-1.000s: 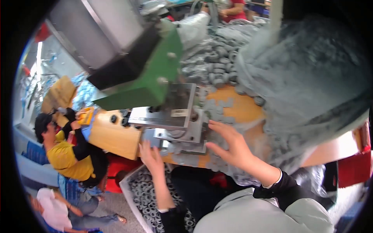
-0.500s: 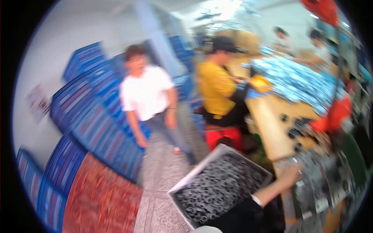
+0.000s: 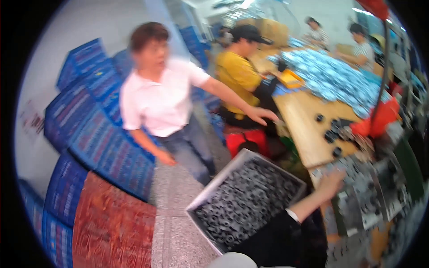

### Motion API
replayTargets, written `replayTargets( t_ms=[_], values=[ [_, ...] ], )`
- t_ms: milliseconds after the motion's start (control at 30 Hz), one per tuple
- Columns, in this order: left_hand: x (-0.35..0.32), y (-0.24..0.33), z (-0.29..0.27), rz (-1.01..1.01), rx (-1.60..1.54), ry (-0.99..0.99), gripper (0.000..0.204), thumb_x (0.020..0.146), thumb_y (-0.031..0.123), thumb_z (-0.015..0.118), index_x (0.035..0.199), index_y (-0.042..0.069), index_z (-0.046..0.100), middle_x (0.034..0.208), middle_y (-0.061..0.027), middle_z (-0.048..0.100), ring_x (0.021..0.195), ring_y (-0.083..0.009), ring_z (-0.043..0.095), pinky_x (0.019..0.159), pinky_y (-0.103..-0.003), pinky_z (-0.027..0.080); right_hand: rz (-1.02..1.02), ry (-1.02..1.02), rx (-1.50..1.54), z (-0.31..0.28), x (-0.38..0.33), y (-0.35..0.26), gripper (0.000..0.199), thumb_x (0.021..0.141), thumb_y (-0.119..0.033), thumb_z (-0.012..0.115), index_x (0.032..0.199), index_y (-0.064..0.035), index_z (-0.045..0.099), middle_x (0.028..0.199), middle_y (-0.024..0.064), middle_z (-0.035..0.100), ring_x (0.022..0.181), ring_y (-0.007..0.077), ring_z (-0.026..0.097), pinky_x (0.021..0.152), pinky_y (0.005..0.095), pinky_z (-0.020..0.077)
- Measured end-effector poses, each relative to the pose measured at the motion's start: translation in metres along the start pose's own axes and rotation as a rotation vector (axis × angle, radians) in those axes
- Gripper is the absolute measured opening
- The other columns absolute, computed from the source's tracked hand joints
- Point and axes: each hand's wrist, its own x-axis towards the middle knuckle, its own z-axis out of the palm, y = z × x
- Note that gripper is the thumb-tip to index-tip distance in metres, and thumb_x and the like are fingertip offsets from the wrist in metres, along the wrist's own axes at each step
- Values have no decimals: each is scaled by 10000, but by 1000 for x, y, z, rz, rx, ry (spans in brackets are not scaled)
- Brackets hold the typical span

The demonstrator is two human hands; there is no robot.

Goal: Processing and pressing rubber rings using a pneumatic machine.

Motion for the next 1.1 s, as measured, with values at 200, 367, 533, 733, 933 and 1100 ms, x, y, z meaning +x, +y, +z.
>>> replayTargets(
  t_ms=[200, 367, 533, 733, 933, 1100],
  values=[
    [7, 26, -25, 97, -218, 270, 318, 845, 159, 562, 1148, 63, 566, 1184, -105, 581, 1173, -317, 484, 989, -475, 326, 224, 258, 125, 25, -31, 31, 484, 779, -37, 632, 1240, -3, 489, 1177, 146, 545, 1123, 263, 497, 958, 338, 378],
    [1, 87, -52, 337, -616, 236, 477, 742, 134, 624, 1196, 24, 529, 1238, -144, 529, 1183, -325, 463, 978, -415, 338, 272, 297, 120, 23, -36, -8, 447, 749, -19, 658, 1174, 10, 521, 1150, 126, 540, 1074, 230, 509, 921, 310, 391],
    [1, 136, -80, 411, -652, 133, 452, 719, 197, 677, 1120, 39, 540, 1072, -123, 582, 1050, -319, 522, 929, -432, 356, 275, 239, 142, 24, -28, -41, 486, 718, -37, 690, 1176, -15, 528, 1111, 85, 544, 1003, 188, 515, 864, 286, 401],
    [6, 151, -67, 18, -875, -168, 355, 666, 257, 751, 925, 88, 578, 899, -74, 580, 909, -289, 550, 855, -447, 376, 241, 244, 153, 30, -29, -42, 493, 679, -53, 704, 1146, -29, 546, 1047, 73, 556, 905, 193, 519, 750, 269, 400],
    [-4, 131, -68, 264, -503, 335, 323, 743, 222, 693, 998, 55, 586, 955, -104, 617, 937, -298, 564, 853, -415, 386, 292, 208, 120, 27, -34, -46, 497, 679, -52, 709, 1150, -35, 551, 1082, 71, 561, 920, 188, 522, 761, 274, 405],
    [5, 20, -23, 56, -397, 87, 210, 881, 191, 521, 982, 45, 633, 1060, -73, 636, 1121, -275, 516, 971, -473, 304, 275, 261, 137, 25, -40, -37, 495, 685, -37, 701, 1156, -33, 549, 1112, 67, 560, 941, 180, 533, 758, 274, 414]
  ],
)
